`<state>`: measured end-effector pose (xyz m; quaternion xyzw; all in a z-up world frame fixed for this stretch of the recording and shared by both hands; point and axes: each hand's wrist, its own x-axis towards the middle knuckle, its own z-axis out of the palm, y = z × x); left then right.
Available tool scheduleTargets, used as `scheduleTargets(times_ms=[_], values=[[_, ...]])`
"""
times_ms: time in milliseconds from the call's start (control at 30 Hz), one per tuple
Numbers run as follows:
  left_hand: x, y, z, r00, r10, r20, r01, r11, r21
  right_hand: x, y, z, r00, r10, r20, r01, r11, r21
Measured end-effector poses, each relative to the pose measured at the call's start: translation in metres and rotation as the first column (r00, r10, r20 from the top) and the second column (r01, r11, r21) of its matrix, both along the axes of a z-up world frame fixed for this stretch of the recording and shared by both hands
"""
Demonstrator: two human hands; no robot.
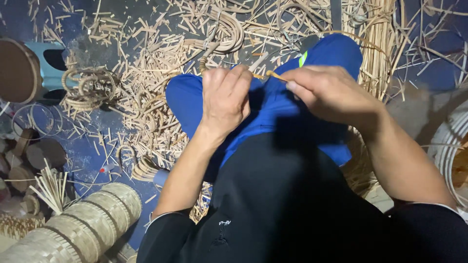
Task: Weaving thin bamboo strips around a frame to create components for a basket or furniture item.
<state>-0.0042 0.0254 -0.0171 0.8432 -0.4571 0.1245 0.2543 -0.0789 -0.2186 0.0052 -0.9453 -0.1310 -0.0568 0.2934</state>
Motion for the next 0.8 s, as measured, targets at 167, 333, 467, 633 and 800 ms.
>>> scheduleTargets(times_ms=[167,333,467,633,800], values=[[-0.001,-0.004,0.005,1.0,-0.011,0.022,0.01,1.0,0.01,-0.004,-0.004,0.0,0.866,0.103,-0.489,0.201,0.825,0.529],[-0.003,-0.009,0.009,0.998,-0.055,-0.002,0.055,0.998,-0.032,-0.005,-0.004,-0.024,0.835,0.113,-0.539,0.391,0.568,0.724],[-0.004,-0.009,0.005,0.994,-0.106,-0.04,0.104,0.994,-0.037,-0.003,-0.005,-0.018,0.951,-0.172,-0.257,0.272,0.862,0.428],[-0.001,-0.008,0.004,0.994,-0.089,-0.058,0.088,0.996,-0.011,-0.003,-0.025,-0.009,0.966,0.055,-0.252,0.088,0.849,0.521],[0.0,-0.007,0.009,0.996,-0.07,-0.046,0.069,0.997,-0.024,0.003,-0.017,-0.009,0.881,0.317,-0.351,-0.178,0.91,0.374]])
